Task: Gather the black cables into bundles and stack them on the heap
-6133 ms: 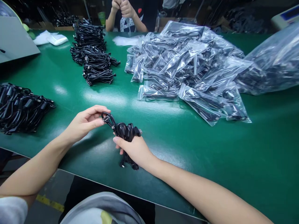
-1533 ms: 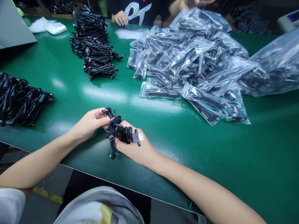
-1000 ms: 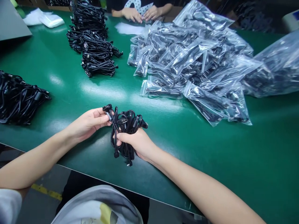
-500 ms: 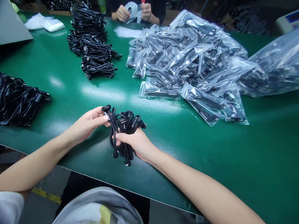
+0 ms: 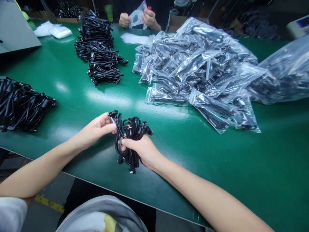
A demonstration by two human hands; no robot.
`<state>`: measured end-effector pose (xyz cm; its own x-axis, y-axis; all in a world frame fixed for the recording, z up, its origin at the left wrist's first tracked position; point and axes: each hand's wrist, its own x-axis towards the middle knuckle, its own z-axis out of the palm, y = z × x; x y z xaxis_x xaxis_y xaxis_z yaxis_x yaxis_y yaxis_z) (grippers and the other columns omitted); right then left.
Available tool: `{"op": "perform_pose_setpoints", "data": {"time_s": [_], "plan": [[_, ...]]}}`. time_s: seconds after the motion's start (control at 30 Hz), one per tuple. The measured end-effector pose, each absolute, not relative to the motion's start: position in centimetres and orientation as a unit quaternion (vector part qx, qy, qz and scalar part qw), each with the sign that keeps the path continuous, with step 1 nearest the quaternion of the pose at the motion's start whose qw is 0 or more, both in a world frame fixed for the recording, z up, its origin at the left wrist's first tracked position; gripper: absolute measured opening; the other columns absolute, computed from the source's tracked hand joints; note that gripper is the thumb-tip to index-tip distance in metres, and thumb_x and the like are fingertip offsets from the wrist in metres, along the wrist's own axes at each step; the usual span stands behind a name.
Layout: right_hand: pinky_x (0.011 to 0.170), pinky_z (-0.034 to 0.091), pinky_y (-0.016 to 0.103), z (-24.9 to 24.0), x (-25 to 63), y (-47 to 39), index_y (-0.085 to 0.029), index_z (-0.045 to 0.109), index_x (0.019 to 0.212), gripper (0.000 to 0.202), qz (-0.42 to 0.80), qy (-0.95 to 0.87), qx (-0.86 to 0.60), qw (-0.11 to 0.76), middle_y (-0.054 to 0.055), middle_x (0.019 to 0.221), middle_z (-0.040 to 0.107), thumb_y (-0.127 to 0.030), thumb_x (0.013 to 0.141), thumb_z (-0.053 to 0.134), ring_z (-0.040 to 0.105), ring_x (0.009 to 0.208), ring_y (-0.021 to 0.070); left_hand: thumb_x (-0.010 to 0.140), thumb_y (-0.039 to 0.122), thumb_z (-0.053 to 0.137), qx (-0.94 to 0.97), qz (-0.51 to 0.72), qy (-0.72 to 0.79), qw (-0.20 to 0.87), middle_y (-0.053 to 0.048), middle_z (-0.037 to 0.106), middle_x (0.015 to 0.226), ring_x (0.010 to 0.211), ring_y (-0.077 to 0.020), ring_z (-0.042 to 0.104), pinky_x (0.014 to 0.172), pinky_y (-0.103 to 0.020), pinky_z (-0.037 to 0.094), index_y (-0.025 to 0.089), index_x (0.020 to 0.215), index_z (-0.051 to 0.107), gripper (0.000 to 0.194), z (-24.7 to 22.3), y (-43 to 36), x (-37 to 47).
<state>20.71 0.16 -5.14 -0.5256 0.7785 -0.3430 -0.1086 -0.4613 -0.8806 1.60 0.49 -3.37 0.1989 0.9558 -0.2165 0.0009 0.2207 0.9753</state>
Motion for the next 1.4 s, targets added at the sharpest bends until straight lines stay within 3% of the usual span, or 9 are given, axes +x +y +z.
{"op": "perform_pose_setpoints", "data": {"time_s": [0.13, 0.27, 0.5, 0.7, 0.9, 1.17, 1.4], "plan": [[0.070, 0.049, 0.031, -5.4, 20.6, -0.1, -0.019, 0.065, 0.074, 0.018, 0.724, -0.400, -0.414, 0.379, -0.003, 0.066, 0.064, -0.026, 0.067, 0.079, 0.059, 0.064, 0.0142, 0.072, 0.046, 0.079, 0.495, 0.331, 0.520, 0.613, 0.000, 0.063, 0.070, 0.066, -0.0139, 0.060, 0.065, -0.029, 0.047, 0.017, 0.090, 0.050, 0.045, -3.8, 0.3, 1.7], [0.079, 0.050, 0.030, -5.8, 21.0, 0.2, -0.020, 0.067, 0.077, 0.015, 0.692, -0.426, -0.406, 0.418, -0.003, 0.073, 0.066, -0.028, 0.071, 0.079, 0.062, 0.073, 0.0143, 0.071, 0.034, 0.081, 0.542, 0.240, 0.473, 0.651, 0.001, 0.064, 0.077, 0.068, -0.0115, 0.058, 0.066, -0.027, 0.046, 0.017, 0.089, 0.053, 0.037, -3.7, -0.2, 1.8], [0.090, 0.050, 0.036, -5.6, 21.3, 0.0, -0.022, 0.071, 0.082, 0.016, 0.613, -0.486, -0.474, 0.405, 0.000, 0.087, 0.072, -0.033, 0.073, 0.078, 0.067, 0.088, 0.0192, 0.073, 0.030, 0.081, 0.598, 0.213, 0.481, 0.605, 0.004, 0.056, 0.072, 0.066, -0.0098, 0.052, 0.061, -0.024, 0.041, 0.018, 0.083, 0.054, 0.032, -3.8, -0.9, 2.3], [0.082, 0.053, 0.035, -5.5, 21.4, 0.2, -0.021, 0.071, 0.082, 0.011, 0.635, -0.472, -0.459, 0.404, -0.001, 0.078, 0.071, -0.030, 0.076, 0.074, 0.067, 0.076, 0.0176, 0.077, 0.020, 0.075, 0.489, 0.234, 0.434, 0.720, -0.003, 0.070, 0.084, 0.081, -0.0146, 0.067, 0.079, -0.030, 0.052, 0.016, 0.085, 0.059, 0.019, -3.8, -0.5, 2.4], [0.084, 0.054, 0.036, -5.9, 21.6, 0.4, -0.020, 0.070, 0.084, 0.014, 0.625, -0.467, -0.457, 0.428, 0.000, 0.083, 0.071, -0.029, 0.075, 0.076, 0.067, 0.082, 0.0187, 0.077, 0.016, 0.075, 0.441, 0.251, 0.430, 0.746, -0.006, 0.074, 0.092, 0.087, -0.0157, 0.070, 0.085, -0.032, 0.054, 0.014, 0.090, 0.064, 0.017, -4.0, 0.1, 2.1], [0.088, 0.054, 0.037, -4.1, 21.8, -0.5, -0.023, 0.067, 0.080, 0.009, 0.598, -0.545, -0.439, 0.391, -0.001, 0.080, 0.069, -0.031, 0.081, 0.070, 0.067, 0.081, 0.0183, 0.081, 0.016, 0.071, 0.494, 0.283, 0.430, 0.701, -0.004, 0.073, 0.082, 0.078, -0.0148, 0.067, 0.076, -0.029, 0.050, 0.015, 0.081, 0.063, 0.008, -4.3, 0.1, 1.9], [0.094, 0.052, 0.039, -3.8, 21.9, -0.7, -0.027, 0.067, 0.084, 0.016, 0.594, -0.575, -0.426, 0.369, 0.000, 0.088, 0.070, -0.041, 0.079, 0.075, 0.065, 0.092, 0.0218, 0.088, 0.023, 0.066, 0.527, 0.278, 0.408, 0.692, -0.003, 0.068, 0.083, 0.076, -0.0125, 0.061, 0.074, -0.026, 0.047, 0.016, 0.091, 0.062, 0.008, -3.6, 0.3, 1.6]]}}
